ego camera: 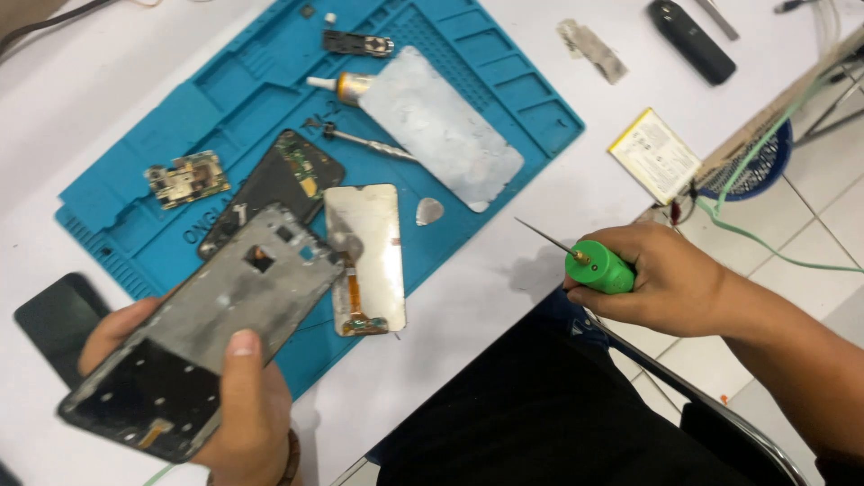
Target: Attaching the rear housing of a mobile phone, involving prying, screwing, and using a heat gun for assembly.
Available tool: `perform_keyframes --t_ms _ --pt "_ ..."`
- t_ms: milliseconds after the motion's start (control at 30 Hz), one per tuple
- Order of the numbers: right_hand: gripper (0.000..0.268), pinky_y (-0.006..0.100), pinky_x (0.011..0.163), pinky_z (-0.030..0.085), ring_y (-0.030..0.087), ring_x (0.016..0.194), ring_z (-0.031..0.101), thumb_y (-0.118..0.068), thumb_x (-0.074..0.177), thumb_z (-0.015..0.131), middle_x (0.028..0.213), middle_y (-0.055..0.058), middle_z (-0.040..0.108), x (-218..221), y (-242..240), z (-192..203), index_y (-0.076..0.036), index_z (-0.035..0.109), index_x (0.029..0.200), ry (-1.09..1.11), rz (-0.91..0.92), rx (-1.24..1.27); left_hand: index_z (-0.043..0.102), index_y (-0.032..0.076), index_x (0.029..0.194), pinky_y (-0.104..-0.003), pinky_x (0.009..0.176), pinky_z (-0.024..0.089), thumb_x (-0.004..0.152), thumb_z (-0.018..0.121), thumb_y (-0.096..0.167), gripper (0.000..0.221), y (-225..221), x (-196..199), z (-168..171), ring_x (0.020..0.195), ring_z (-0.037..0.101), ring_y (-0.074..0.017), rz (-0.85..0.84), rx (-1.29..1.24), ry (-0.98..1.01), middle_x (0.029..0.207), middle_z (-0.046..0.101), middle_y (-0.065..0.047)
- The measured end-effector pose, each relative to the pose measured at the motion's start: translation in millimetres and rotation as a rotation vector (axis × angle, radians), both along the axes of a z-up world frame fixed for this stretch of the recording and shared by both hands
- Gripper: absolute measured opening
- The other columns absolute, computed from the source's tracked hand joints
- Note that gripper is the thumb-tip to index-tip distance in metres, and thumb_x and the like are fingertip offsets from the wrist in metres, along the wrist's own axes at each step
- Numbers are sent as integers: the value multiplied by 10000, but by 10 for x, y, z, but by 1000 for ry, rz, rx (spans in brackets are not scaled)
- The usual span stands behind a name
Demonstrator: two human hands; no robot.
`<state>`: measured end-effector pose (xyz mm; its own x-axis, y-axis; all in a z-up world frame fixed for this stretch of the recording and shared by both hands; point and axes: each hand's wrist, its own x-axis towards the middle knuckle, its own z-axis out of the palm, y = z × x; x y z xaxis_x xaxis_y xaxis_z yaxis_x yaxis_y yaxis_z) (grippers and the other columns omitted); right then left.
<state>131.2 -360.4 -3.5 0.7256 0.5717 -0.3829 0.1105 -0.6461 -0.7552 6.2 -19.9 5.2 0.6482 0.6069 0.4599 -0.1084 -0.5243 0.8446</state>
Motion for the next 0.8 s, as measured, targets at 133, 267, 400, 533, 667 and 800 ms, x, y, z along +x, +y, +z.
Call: perform_keyframes --t_ms 133,267,400,533,667,800 --pt "175 282 516 487 82 545 560 -259 803 850 579 -55 647 -128 -631 -318 -152 732 729 94 -8 -117 674 -18 1135 -745 1024 528 994 902 -91 278 344 -487 -664 1084 648 -743 11 1048 24 1270 539 -498" --pt "102 283 613 511 121 645 598 -184 814 851 705 -17 700 -154 -1115 -562 -110 790 849 399 -105 -433 354 94 1560 -356 1384 237 994 504 260 608 131 -249 -582 1572 287 -150 -149 -483 72 1618 333 -32" --pt "216 293 642 490 149 712 618 -231 855 775 800 9 738 -146 -1631 -982 -130 819 1040 488 -99 -680 366 24 1478 -772 1347 261 1089 524 -248 500 477 -471 -834 1567 275 -612 -306 668 115 1647 251 -386" --pt "251 331 774 587 191 851 743 -203 864 785 994 38 856 -233 -2278 -1423 -76 806 1079 486 -257 -596 281 81 1629 -499 1441 231 1130 362 286 546 -7 -387 -414 1614 231 -250 -302 -206 131 1674 257 -74" --pt "246 428 603 464 307 672 583 -179 871 760 741 202 665 -117 -2819 -1635 58 743 933 418 -655 -514 354 -1 1465 -697 1323 274 1060 414 -110 424 177 -583 -993 1438 340 -525 -231 318 -139 1524 343 -277" --pt "92 261 551 481 122 630 573 -89 881 744 772 52 638 13 -3679 -2250 -102 736 972 43 -1181 -127 219 174 1644 -597 1407 240 1023 418 129 653 -819 -443 -725 1633 234 -284 -246 -527 -123 1712 228 -58"
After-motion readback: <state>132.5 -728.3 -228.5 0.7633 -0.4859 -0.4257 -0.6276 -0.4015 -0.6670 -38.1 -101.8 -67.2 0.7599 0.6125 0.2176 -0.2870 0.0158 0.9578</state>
